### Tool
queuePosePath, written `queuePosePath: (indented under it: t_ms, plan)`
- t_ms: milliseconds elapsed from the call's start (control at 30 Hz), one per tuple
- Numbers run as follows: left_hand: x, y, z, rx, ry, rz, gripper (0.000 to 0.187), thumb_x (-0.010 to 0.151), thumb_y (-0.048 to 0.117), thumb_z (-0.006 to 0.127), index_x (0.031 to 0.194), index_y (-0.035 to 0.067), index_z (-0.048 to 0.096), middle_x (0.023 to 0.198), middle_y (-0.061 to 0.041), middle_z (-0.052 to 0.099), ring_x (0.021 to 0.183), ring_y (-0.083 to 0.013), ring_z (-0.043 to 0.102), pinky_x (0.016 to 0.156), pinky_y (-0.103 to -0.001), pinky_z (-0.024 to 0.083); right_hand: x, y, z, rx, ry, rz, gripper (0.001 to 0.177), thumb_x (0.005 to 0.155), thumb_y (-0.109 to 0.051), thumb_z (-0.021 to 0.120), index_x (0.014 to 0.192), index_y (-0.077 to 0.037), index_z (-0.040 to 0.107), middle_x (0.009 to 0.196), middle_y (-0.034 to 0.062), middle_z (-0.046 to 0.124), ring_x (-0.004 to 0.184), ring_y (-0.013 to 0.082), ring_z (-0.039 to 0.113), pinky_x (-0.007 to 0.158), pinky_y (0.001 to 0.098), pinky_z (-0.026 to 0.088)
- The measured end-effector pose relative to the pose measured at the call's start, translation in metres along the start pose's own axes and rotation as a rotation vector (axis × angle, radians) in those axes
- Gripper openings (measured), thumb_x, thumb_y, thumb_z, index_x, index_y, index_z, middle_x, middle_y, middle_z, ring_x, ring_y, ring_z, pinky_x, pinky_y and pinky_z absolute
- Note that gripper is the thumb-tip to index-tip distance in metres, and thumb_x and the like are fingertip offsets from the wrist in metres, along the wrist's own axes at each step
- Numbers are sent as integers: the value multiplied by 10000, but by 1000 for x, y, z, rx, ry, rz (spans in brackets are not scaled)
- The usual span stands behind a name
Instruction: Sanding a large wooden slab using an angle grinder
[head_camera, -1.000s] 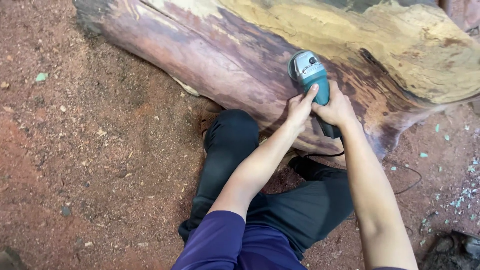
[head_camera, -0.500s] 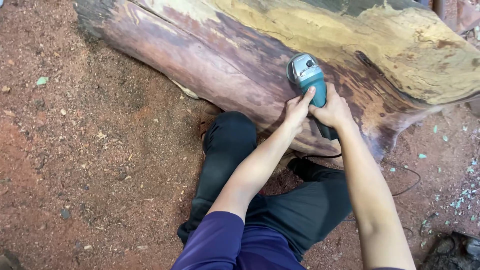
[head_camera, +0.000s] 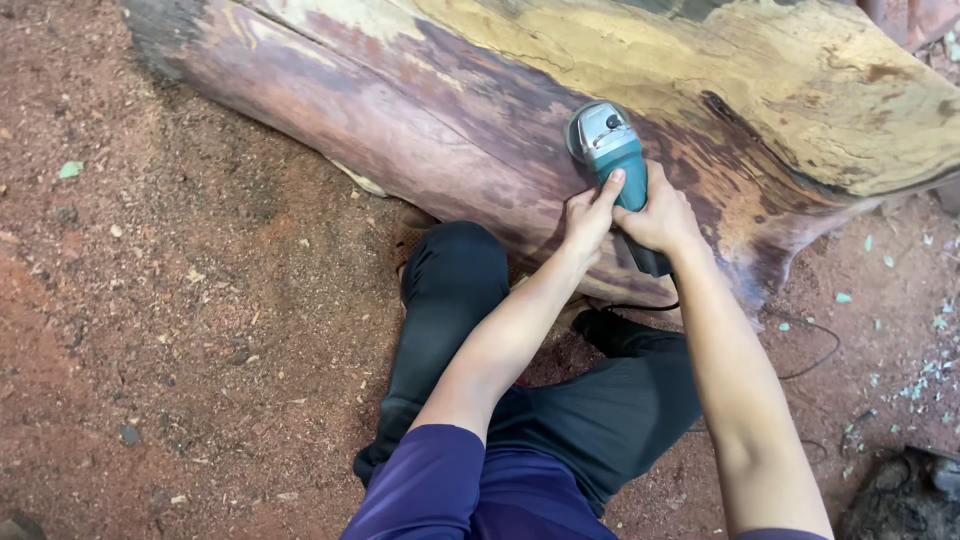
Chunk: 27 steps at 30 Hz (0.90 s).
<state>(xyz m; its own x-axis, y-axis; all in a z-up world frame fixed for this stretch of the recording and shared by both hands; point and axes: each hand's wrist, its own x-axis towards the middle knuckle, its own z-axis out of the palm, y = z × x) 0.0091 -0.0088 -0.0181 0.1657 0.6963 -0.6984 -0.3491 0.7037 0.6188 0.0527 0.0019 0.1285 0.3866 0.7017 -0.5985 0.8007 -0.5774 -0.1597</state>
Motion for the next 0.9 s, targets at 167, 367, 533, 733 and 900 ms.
queuePosePath:
  t_ms: [167,367,533,733,900]
  plan:
    - [-12,3,-5,-137,-47,-14,569,884,506,785,1112,-13,741,1067,-236,726,1097,-326,680,885,-467,580,-22,-14,-2,-10,4,44,853,843,-426,676,1585,-231,303,1343,322,590,1291,507,548,1120,604,409]
    - [-39,29,-13,74,160,-5,579,759,595,815,961,53,779,902,-173,747,983,-312,726,751,-417,597,15,12,16,164,-39,-82,762,775,-383,771,1471,-223,507,1258,280,651,1272,463,565,1054,580,461]
    - [-11,0,-4,37,102,-5,529,799,578,800,922,64,774,805,-121,730,858,-267,728,604,-411,589,16,22,15,120,-14,-47,770,787,-398,764,1484,-242,475,1253,243,662,1259,427,584,1072,559,465]
    - [-22,10,-18,-45,19,65,477,875,502,809,1035,53,785,962,-169,758,973,-225,710,846,-383,585,11,13,12,142,4,-56,819,769,-438,766,1501,-254,447,1359,259,605,1302,457,551,1121,573,436]
    - [-14,3,-5,-212,-97,45,478,959,468,754,1145,28,729,1043,-148,737,960,-230,720,835,-398,594,1,14,1,5,-1,-49,872,771,-497,709,1523,-296,317,1308,234,651,1244,464,610,1073,581,464]
